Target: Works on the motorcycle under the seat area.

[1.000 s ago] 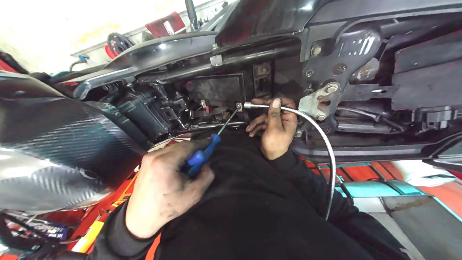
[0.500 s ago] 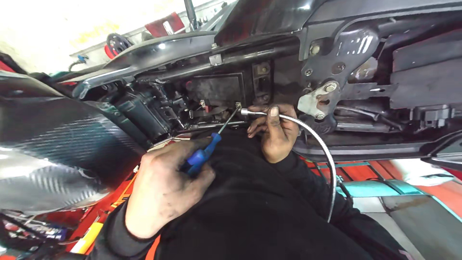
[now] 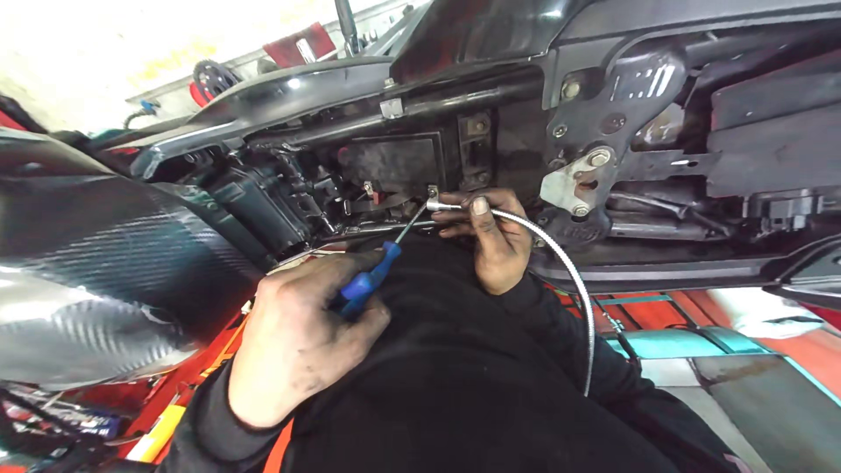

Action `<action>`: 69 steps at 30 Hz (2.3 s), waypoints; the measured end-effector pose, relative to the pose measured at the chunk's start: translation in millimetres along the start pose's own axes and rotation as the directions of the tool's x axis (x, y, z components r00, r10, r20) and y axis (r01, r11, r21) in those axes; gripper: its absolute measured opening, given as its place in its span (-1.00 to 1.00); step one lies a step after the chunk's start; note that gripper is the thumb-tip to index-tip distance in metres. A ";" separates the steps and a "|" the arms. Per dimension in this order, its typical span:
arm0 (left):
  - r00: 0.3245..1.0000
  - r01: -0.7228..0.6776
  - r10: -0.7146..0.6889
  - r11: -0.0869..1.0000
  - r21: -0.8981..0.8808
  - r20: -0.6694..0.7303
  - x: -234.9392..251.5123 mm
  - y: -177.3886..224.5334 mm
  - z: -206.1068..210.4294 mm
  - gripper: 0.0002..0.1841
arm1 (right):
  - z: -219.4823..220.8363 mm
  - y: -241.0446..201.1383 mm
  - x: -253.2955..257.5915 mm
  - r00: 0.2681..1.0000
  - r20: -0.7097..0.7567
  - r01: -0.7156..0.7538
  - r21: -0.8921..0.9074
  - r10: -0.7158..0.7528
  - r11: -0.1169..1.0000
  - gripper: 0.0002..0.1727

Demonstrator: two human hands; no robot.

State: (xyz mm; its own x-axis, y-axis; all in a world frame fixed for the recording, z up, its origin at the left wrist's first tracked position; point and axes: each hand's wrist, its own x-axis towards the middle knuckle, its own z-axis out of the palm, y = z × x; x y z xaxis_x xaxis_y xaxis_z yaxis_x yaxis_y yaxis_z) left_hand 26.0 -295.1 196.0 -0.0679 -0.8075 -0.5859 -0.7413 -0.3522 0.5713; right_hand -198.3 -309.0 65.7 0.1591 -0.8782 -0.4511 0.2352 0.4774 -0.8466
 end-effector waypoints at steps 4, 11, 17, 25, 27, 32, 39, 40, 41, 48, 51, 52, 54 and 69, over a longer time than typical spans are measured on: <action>1.000 0.001 -0.001 1.000 -0.002 -0.006 -1.8 5.2 0.4 -0.64 | 0.8 2.5 -1.3 0.998 -0.029 0.049 0.061 -0.047 0.997 -0.77; 0.999 0.008 -0.007 1.000 0.019 -0.033 -7.9 10.1 4.8 -0.64 | 0.9 2.4 -0.8 0.998 -0.014 0.055 0.079 -0.054 0.995 -0.76; 0.999 0.012 -0.012 1.000 0.005 -0.053 -9.6 8.2 8.0 -0.65 | -1.0 3.2 0.0 0.999 0.009 0.045 0.072 -0.046 0.996 -0.77; 0.998 0.011 -0.010 1.000 0.016 -0.056 -6.2 6.5 10.9 -0.63 | 2.7 0.5 1.1 1.000 -0.031 0.004 0.039 -0.003 0.999 -0.79; 0.999 -0.002 0.005 0.998 0.061 -0.054 -3.5 10.5 8.8 -0.63 | 4.2 0.9 2.1 0.998 -0.057 0.006 0.045 -0.004 0.999 -0.79; 0.999 -0.027 0.032 0.988 0.149 -0.030 6.4 23.8 -1.9 -0.66 | 4.1 3.5 2.6 0.998 -0.061 0.034 0.072 -0.030 0.997 -0.80; 0.982 -0.031 0.033 0.999 0.013 -0.184 -3.0 13.4 10.7 -0.68 | 4.9 3.3 1.7 0.994 -0.109 0.019 0.110 -0.006 0.994 -0.77; 0.973 -0.039 0.027 0.998 -0.051 -0.231 -5.3 9.5 14.8 -0.70 | 5.5 3.4 1.3 0.994 -0.111 0.019 0.104 -0.007 0.994 -0.77; 0.960 -0.053 0.020 0.992 -0.113 -0.278 -7.3 6.8 18.9 -0.72 | 5.9 3.8 1.0 0.994 -0.111 0.025 0.104 -0.013 0.994 -0.77; 0.894 -0.371 0.184 0.814 -0.446 -0.408 -0.9 -9.2 49.0 -0.70 | 5.0 6.5 -1.0 0.992 -0.094 0.103 0.157 -0.089 0.982 -0.73; 0.876 -0.449 0.258 0.744 -0.495 -0.407 8.6 -17.7 62.6 -0.73 | 8.0 4.6 -3.5 0.981 -0.103 0.179 0.118 -0.167 0.977 -0.72; 0.869 -0.460 0.265 0.741 -0.489 -0.417 10.4 -18.6 64.4 -0.74 | 7.3 1.7 -4.2 0.968 -0.111 0.233 0.077 -0.223 0.970 -0.72; 0.852 -0.469 0.243 0.747 -0.471 -0.464 12.0 -23.3 65.7 -0.74 | 1.2 -7.2 -4.0 0.928 -0.135 0.345 -0.034 -0.346 0.938 -0.74; 0.870 -0.363 0.137 0.829 -0.426 -0.474 49.2 -34.3 90.4 -0.86 | -1.3 -4.4 -2.5 0.936 -0.115 0.298 -0.245 -0.333 0.923 -0.76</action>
State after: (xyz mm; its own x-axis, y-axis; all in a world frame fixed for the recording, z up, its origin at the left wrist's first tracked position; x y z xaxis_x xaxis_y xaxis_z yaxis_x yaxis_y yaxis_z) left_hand -12.2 -280.0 95.7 0.1556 -0.9750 -0.1587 -0.3051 -0.2002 0.9310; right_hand -201.0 -309.0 70.2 -0.0397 -0.9841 -0.1732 0.0299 0.1721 -0.9846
